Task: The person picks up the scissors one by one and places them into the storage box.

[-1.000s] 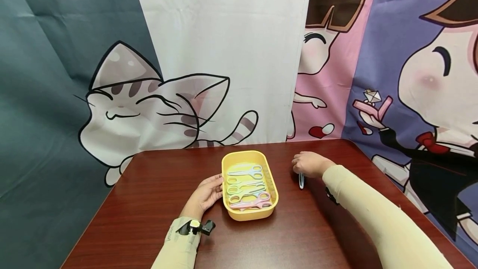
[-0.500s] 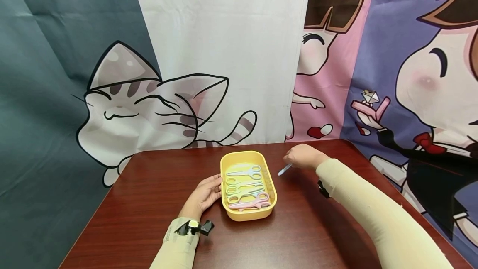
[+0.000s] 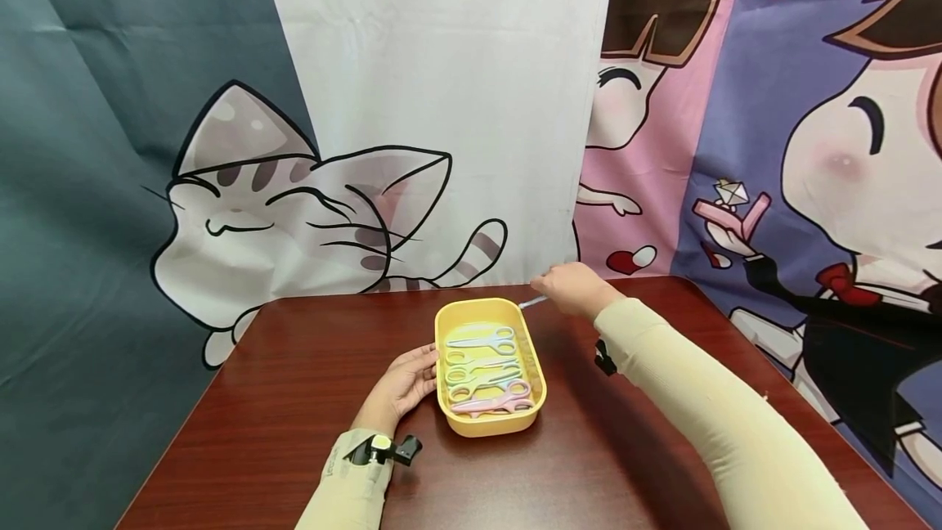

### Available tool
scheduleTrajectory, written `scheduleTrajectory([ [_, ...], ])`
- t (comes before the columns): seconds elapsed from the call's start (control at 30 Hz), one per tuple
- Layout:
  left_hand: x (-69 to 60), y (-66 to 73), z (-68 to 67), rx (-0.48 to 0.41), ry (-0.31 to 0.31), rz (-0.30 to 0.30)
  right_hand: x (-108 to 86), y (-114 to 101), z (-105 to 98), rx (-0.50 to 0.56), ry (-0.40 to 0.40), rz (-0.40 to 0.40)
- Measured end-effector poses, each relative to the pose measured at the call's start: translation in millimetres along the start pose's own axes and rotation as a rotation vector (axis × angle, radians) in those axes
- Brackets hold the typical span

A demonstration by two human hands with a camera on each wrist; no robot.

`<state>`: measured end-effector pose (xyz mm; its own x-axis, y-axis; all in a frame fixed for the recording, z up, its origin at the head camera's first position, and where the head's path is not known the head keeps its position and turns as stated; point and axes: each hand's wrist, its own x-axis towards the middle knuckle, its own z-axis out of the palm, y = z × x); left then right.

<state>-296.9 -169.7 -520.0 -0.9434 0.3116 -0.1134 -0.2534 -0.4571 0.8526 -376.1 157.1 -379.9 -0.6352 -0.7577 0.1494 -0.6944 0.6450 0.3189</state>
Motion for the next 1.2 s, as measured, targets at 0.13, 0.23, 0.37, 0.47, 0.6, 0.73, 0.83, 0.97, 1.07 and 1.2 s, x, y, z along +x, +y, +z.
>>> scheduleTrajectory([
  [0.13,0.0,0.3,-0.1,0.001,-0.002,-0.005,15.7,-17,-7,0.174,-0.02,0.049],
  [0.23,0.0,0.0,-0.8,-0.003,-0.002,-0.003,28.7,-37,-9,0.255,-0.031,0.016],
  [0.37,-0.2,-1.1,-1.9,-0.013,-0.003,-0.003,43.0,-67,-3,0.296,-0.06,-0.06],
  [0.47,-0.4,-1.8,-1.1,-0.024,-0.006,-0.006,48.9,-84,3,0.329,-0.101,-0.105],
  [0.6,-1.0,-0.8,0.5,-0.014,-0.011,-0.008,51.1,-93,10,0.406,-0.157,-0.115],
  [0.73,-0.8,1.8,-0.2,-0.006,-0.002,-0.003,52.2,-92,14,0.468,-0.204,-0.104],
  [0.83,-0.6,3.4,-1.0,-0.008,0.0,0.0,52.5,-91,18,0.491,-0.251,-0.106],
  [0.97,-1.3,4.2,-1.9,-0.017,-0.008,-0.004,51.9,-91,26,0.516,-0.282,-0.11],
  [1.07,-1.5,3.8,-1.4,-0.027,-0.011,-0.006,50.7,-91,32,0.516,-0.23,-0.129],
  [1.2,-1.4,2.4,0.5,-0.033,-0.019,-0.012,45.8,-91,43,0.476,-0.139,-0.149],
])
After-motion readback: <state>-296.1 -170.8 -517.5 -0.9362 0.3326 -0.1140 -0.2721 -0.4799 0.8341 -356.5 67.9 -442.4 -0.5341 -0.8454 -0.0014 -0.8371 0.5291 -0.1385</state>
